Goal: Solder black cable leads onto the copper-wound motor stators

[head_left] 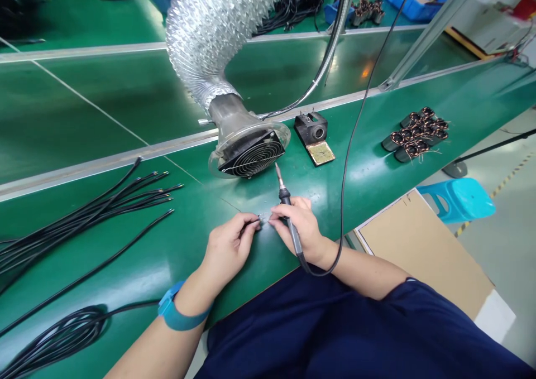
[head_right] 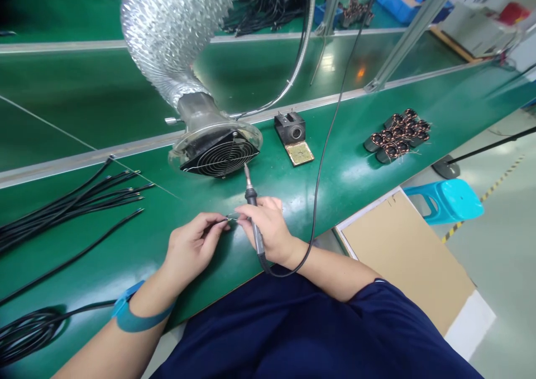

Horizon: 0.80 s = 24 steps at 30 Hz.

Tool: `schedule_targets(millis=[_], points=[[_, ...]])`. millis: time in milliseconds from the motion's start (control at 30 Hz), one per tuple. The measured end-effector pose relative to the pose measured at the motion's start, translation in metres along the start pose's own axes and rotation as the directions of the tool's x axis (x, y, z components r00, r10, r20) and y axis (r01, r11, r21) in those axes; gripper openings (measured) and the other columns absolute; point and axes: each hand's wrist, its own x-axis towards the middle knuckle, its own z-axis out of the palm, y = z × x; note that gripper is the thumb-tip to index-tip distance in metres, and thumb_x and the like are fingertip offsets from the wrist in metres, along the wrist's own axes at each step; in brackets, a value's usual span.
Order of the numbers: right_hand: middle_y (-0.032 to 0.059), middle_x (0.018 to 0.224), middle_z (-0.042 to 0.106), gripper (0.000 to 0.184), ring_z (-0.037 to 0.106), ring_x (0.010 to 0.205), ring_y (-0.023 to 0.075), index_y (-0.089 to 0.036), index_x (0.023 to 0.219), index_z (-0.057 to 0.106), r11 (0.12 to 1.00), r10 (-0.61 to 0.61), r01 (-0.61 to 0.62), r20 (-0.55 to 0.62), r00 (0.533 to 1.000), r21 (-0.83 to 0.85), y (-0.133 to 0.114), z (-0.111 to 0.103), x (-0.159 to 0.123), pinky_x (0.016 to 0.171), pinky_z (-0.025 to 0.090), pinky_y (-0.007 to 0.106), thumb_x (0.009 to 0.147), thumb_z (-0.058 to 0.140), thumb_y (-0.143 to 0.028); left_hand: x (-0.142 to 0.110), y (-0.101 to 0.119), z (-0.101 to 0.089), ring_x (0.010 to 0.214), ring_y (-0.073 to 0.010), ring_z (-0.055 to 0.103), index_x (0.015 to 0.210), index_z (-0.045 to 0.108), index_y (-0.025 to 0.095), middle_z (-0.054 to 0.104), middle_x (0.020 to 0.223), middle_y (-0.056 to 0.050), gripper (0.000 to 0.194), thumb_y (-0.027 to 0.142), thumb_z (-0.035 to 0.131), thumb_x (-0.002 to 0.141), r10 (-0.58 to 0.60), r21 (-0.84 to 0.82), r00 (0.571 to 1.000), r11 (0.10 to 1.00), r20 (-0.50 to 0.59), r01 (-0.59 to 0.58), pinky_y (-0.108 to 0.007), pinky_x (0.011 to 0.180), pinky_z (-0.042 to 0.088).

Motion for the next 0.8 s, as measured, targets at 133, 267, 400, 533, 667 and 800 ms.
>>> schedule_targets(millis=[133,267,400,533,667,800], points=[[-0.0003,0.089,0.075,0.022,0.062,0.091,0.019,-0.024,0.114,0.061,0.999,-0.018,0.017,0.017,1.0,0.033,0.002,0.0,0.003,0.088,0.043,0.038,0.094,0.064,-0.014,0.0,0.0,0.0,0.07,-0.0105,0.072,0.098,0.066,0.02,0.076,0.081,0.002,0.01,0.022,0.056,0.098,0.022,0.004,1.0,1.0,-0.018,-0.022,-0.019,0.069,0.054],[-0.0007,0.089,0.075,0.027,0.062,0.092,0.0194,-0.024,0.117,0.061,0.997,-0.028,0.026,0.021,0.999,0.066,0.003,-0.001,0.003,0.09,0.044,0.039,0.093,0.066,-0.013,0.0,0.001,0.004,0.069,-0.0093,0.071,0.098,0.066,0.02,0.076,0.08,0.004,0.008,0.021,0.057,0.097,0.018,-0.008,1.0,1.0,-0.026,-0.018,-0.017,0.067,0.053],[0.0035,0.101,0.077,0.035,0.063,0.1,0.0215,-0.025,0.129,0.058,0.992,-0.002,-0.002,0.029,1.0,0.126,0.0,-0.009,0.002,0.092,0.049,0.042,0.095,0.065,-0.021,0.0,0.0,0.006,0.07,-0.0081,0.071,0.098,0.065,0.02,0.075,0.08,0.004,0.007,0.018,0.058,0.097,0.021,0.0,0.998,1.0,-0.051,-0.021,-0.015,0.067,0.052],[0.0042,0.109,0.077,0.041,0.064,0.104,0.0219,-0.028,0.137,0.054,0.99,0.053,-0.051,-0.014,0.998,0.134,-0.002,-0.024,0.001,0.095,0.05,0.045,0.098,0.057,-0.015,-0.002,0.0,0.006,0.07,-0.008,0.07,0.099,0.064,0.019,0.075,0.081,0.004,0.008,0.016,0.058,0.097,0.104,0.052,0.992,0.994,-0.066,-0.101,-0.015,0.069,0.052],[0.0041,0.108,0.077,0.047,0.065,0.101,0.023,-0.029,0.134,0.056,0.997,0.026,-0.026,-0.005,1.0,0.069,0.0,-0.034,-0.001,0.093,0.051,0.046,0.092,0.068,-0.014,-0.004,0.0,0.005,0.07,-0.0085,0.069,0.102,0.064,0.019,0.074,0.082,0.002,0.009,0.014,0.057,0.098,0.187,0.119,0.98,0.977,-0.062,-0.179,-0.016,0.069,0.052],[0.0072,0.113,0.075,0.048,0.064,0.106,0.0227,-0.027,0.139,0.054,0.996,0.039,-0.04,0.024,0.999,0.083,-0.002,-0.037,-0.005,0.095,0.054,0.045,0.094,0.064,-0.014,-0.005,-0.002,0.005,0.069,-0.0096,0.069,0.102,0.064,0.018,0.074,0.084,0.0,0.008,0.015,0.057,0.098,0.241,0.171,0.969,0.958,-0.059,-0.229,-0.018,0.067,0.051]])
